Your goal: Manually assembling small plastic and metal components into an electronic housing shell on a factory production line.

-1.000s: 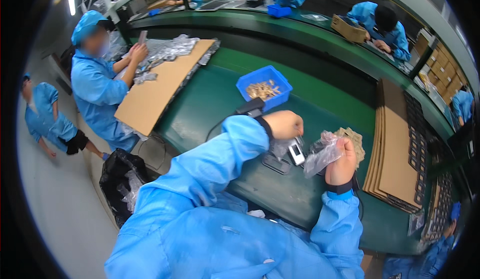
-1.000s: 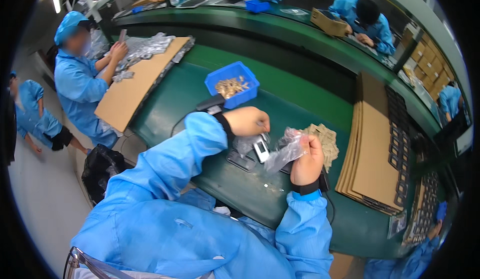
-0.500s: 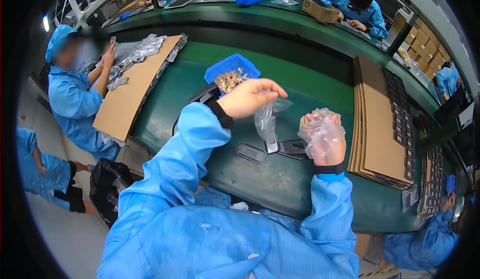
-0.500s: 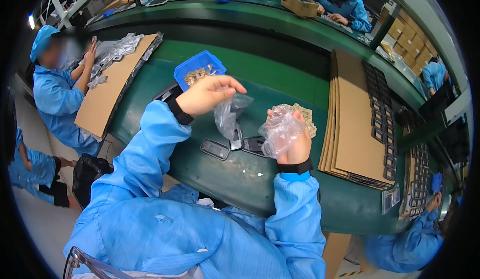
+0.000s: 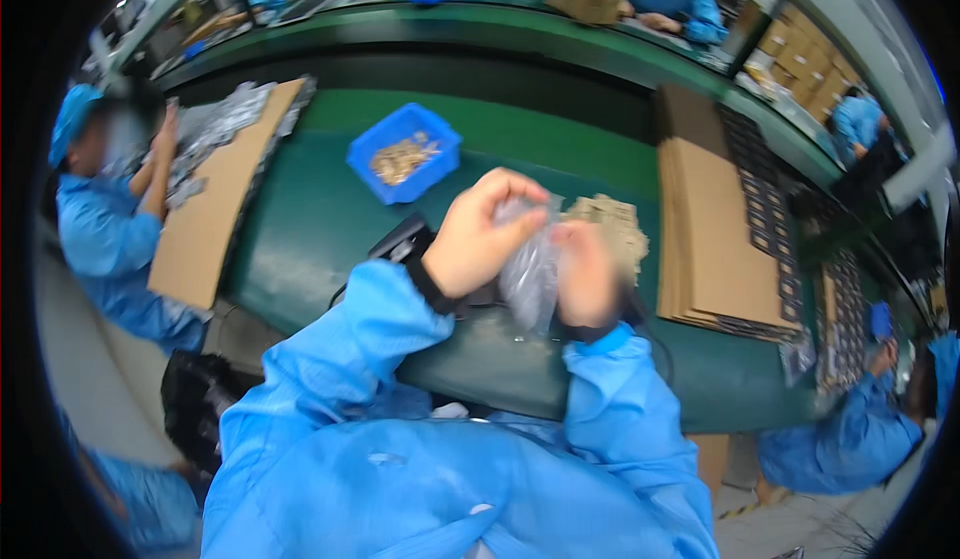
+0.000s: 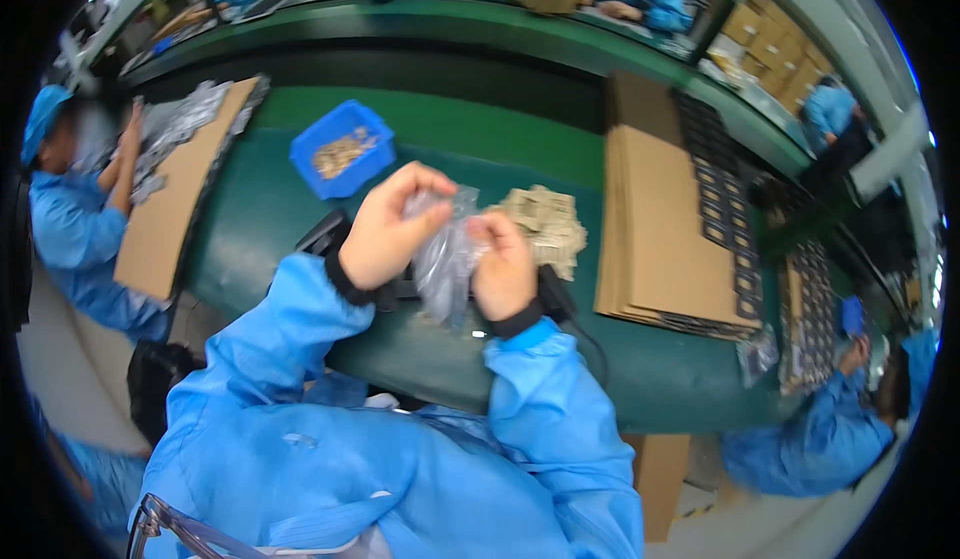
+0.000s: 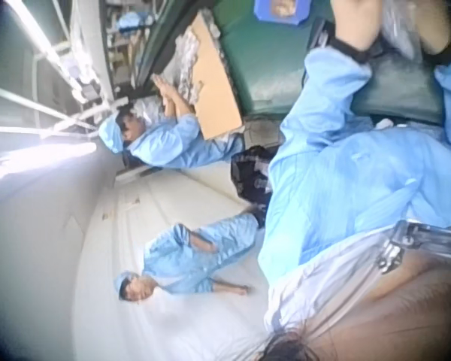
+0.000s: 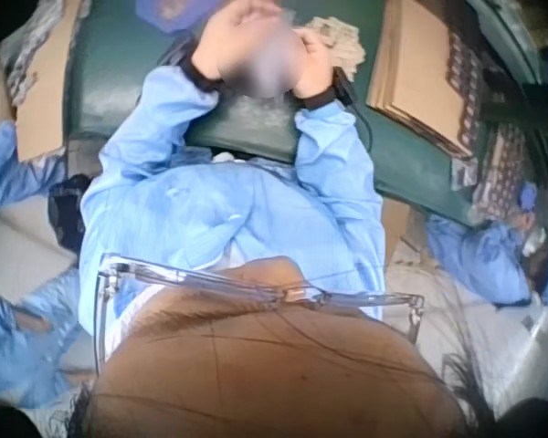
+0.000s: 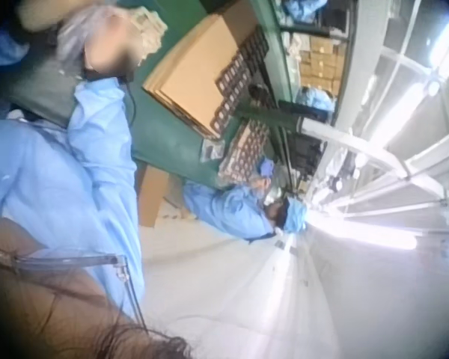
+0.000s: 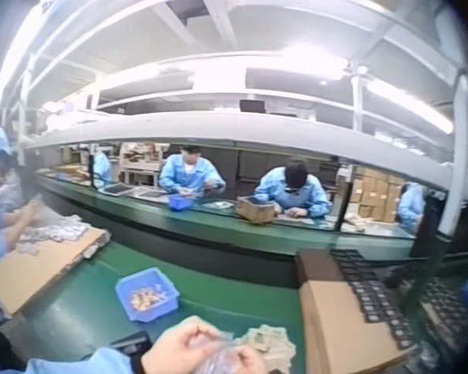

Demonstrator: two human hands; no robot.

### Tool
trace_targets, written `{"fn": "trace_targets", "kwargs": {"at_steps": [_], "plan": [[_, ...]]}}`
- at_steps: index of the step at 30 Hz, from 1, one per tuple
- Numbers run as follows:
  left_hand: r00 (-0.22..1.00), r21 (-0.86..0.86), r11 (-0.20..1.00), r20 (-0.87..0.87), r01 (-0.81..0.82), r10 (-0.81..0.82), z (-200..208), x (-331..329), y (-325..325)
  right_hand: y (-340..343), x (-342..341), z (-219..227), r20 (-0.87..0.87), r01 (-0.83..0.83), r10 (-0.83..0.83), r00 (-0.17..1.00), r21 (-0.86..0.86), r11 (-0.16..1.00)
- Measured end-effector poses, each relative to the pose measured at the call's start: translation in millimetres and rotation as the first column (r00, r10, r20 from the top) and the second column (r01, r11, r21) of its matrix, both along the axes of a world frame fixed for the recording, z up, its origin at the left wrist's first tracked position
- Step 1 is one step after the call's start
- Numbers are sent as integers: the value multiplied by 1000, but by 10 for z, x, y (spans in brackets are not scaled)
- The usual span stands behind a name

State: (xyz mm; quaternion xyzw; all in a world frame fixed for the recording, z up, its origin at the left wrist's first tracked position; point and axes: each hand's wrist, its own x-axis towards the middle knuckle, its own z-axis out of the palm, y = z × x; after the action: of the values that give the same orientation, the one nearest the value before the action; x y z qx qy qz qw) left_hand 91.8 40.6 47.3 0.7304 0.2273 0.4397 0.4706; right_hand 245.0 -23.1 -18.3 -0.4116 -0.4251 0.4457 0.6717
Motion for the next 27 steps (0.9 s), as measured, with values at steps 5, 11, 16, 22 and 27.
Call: {"fn": "trace_targets", "kwargs": {"at_steps": [5,11,16,22,27], "plan": [[906,631,767,-382,112,182,72,137,-489,92,90,-261,407,-208,66,911,316,926],[937,588,805,-234,-76,260,-186,20,-99,95,-271,-22,-644,-477,509,571,244,844],[948,610,745,31,-269,316,-80,-35,61,39,-285,64,-426,-524,493,759,50,850],[967,656,751,-233,82,98,2,-221,-197,61,-401,-8,-320,-377,381,867,76,923],[952,762,634,-274,130,134,-171,-379,-360,-116,-217,-4,-437,-589,559,704,79,804]]}}
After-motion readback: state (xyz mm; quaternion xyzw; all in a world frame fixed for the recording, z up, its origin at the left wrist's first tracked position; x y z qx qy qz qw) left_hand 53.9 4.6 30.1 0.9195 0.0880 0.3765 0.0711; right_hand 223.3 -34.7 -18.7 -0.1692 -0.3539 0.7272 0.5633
